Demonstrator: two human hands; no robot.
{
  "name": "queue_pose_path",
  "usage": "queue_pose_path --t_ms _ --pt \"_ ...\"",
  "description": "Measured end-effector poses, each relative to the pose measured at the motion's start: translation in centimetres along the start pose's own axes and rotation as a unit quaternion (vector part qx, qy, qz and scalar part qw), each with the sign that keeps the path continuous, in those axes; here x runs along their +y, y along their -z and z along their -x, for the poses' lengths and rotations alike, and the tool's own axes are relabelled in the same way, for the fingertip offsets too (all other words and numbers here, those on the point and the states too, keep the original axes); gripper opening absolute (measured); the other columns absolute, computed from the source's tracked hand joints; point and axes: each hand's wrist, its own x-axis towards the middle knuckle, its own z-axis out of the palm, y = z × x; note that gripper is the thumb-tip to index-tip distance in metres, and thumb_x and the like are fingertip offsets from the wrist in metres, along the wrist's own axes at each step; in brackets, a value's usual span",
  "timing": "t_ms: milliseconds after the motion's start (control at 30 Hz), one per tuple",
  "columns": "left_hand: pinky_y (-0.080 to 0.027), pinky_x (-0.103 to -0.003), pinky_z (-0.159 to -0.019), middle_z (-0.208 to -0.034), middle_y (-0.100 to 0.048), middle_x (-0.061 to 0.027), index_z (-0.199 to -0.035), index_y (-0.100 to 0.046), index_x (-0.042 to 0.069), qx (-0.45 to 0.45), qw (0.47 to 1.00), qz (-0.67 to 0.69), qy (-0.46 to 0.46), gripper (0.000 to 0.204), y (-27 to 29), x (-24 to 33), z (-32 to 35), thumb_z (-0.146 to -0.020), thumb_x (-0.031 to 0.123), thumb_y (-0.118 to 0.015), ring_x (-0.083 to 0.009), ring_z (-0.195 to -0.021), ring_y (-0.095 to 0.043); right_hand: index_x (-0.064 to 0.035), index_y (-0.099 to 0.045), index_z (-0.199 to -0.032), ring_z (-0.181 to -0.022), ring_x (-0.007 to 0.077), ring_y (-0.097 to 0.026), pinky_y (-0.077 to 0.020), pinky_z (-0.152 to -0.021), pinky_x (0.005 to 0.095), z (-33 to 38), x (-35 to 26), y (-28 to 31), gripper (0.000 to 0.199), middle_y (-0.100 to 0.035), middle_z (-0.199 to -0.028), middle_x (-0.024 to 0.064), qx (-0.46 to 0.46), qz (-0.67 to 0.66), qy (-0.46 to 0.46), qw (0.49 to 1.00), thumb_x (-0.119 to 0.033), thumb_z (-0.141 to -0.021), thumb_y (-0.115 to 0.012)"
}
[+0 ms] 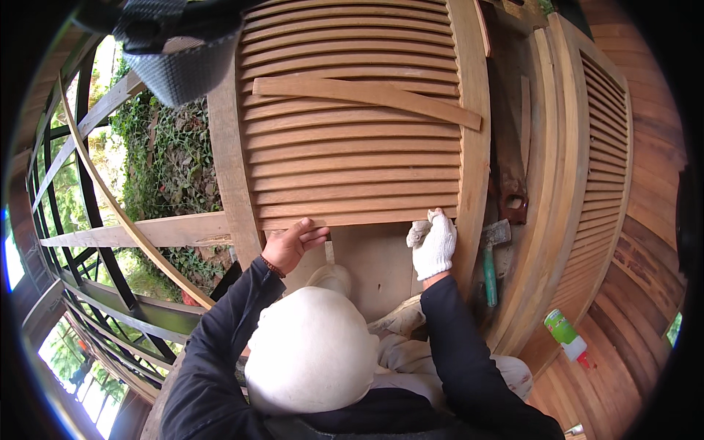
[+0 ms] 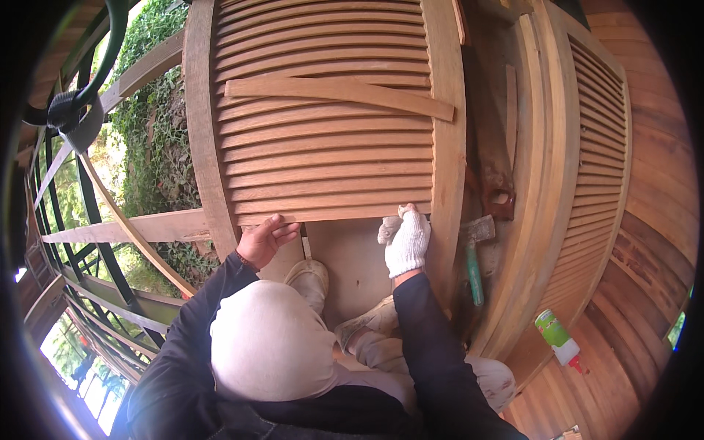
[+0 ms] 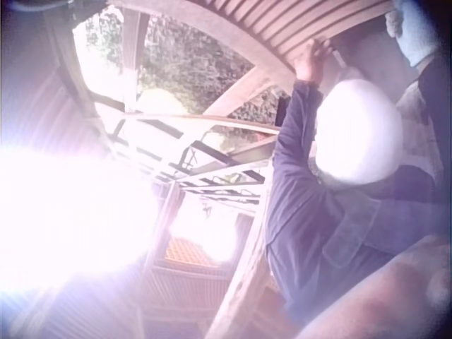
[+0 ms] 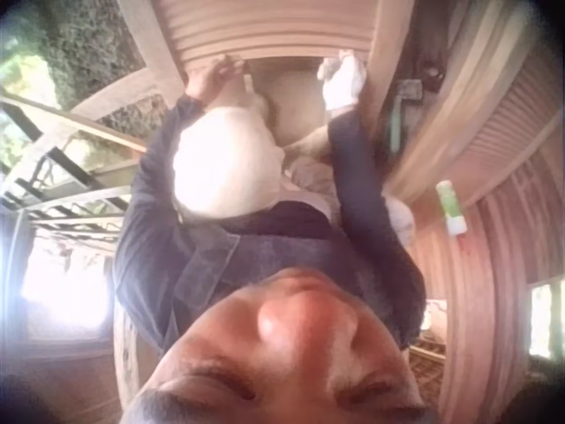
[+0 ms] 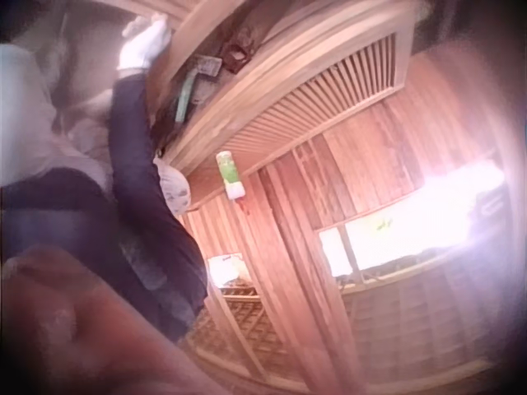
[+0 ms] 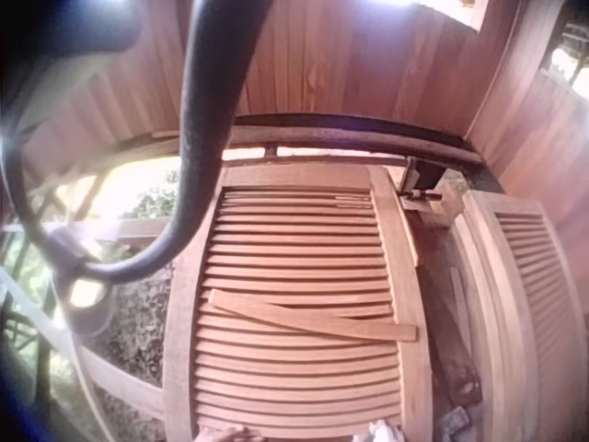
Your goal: The person is assembling a wooden structure, likely a sauna or treehouse, by fitting wooden slats into a curved frame. They use a hammer to secure the slats and a saw to cut pieces to size. The person also uses a bottle of glue to apply adhesive to the wood.
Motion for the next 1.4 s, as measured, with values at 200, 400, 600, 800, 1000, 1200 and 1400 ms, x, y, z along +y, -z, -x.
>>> queue_pose_path --t_ms 200,400,600,800,1000,1200,1400 --pt "-0.053 -0.051 -0.104 -0.116 -0.069 -0.0139 -0.112 -0.065 0.002 0.009 1.0 0.017 -0.011 0.02 0.8 -0.5 -0.2 -0.102 0.019 -0.064 -0.0367 -0.117 -0.066 -0.0089 -0.057 -0.09 -0.04 0.0183 -0.048 -0.0396 -0.038 0.0328 0.3 -0.1 -0.9 0.013 -0.055 -0.057 0.0058 0.021 0.035 0.004 0.999 -0.02 -0.096 -0.057" --pt "-0.055 -0.05 -0.101 -0.105 -0.069 -0.0086 -0.1 -0.066 0.004 0.029 0.996 0.038 -0.074 0.02 -1.7 -0.2 1.3 -0.103 0.024 -0.064 -0.033 -0.111 -0.069 -0.0104 -0.056 -0.089 -0.04 0.0163 -0.043 -0.0368 -0.038 0.0311 0.3 0.0 -0.8 0.013 -0.05 -0.055 0.003 0.036 0.023 0.038 0.998 -0.021 -0.095 -0.06" --pt "-0.06 -0.047 -0.092 -0.089 -0.068 -0.004 -0.088 -0.065 0.011 0.146 0.973 0.08 -0.161 0.021 -1.9 -1.2 2.0 -0.103 0.025 -0.064 -0.0253 -0.096 -0.072 -0.0123 -0.055 -0.094 -0.042 0.0153 -0.044 -0.038 -0.04 0.0312 0.1 0.2 -0.7 0.019 -0.05 -0.057 0.002 -0.013 0.026 0.018 0.999 -0.029 -0.099 -0.062" --pt "-0.061 -0.045 -0.09 -0.097 -0.069 -0.013 -0.09 -0.062 0.005 0.147 0.977 0.061 -0.143 0.026 -2.0 -0.7 1.5 -0.104 0.026 -0.063 -0.0298 -0.099 -0.072 -0.0119 -0.054 -0.094 -0.041 0.013 -0.041 -0.0327 -0.038 0.0293 -0.2 0.4 -1.0 0.022 -0.045 -0.056 -0.0004 0.008 0.024 0.037 0.999 -0.031 -0.1 -0.062" --pt "-0.061 -0.039 -0.082 -0.1 -0.076 -0.0157 -0.115 -0.067 0.001 -0.013 0.94 -0.338 0.038 0.031 -4.3 4.3 3.4 -0.105 0.029 -0.059 -0.0293 -0.087 -0.075 -0.008 -0.056 -0.096 -0.045 0.0186 -0.054 -0.0454 -0.041 0.0333 -0.4 0.1 0.9 0.028 -0.058 -0.062 0.0065 -0.05 0.03 0.004 0.998 -0.036 -0.101 -0.06" --pt "-0.046 -0.044 -0.104 -0.134 -0.06 -0.0136 -0.133 -0.06 0.009 0.061 0.416 -0.744 -0.519 0.045 -14.8 15.1 -6.8 -0.091 0.021 -0.071 -0.034 -0.123 -0.055 0.0016 -0.063 -0.11 -0.058 0.0149 -0.062 -0.0513 -0.049 0.0294 1.7 1.9 3.2 0.023 -0.065 -0.076 0.0079 -0.144 0.216 0.01 0.966 -0.017 -0.096 -0.06" --pt "-0.045 -0.045 -0.105 -0.121 -0.063 -0.0103 -0.119 -0.067 0.012 0.024 0.371 -0.756 -0.538 0.037 -14.6 16.9 -9.6 -0.084 0.02 -0.075 -0.0327 -0.12 -0.057 0.0037 -0.059 -0.118 -0.067 0.0142 -0.061 -0.0515 -0.057 0.0282 2.4 3.0 4.8 0.029 -0.064 -0.086 0.0077 -0.204 0.241 -0.036 0.948 0.0 -0.09 -0.06"
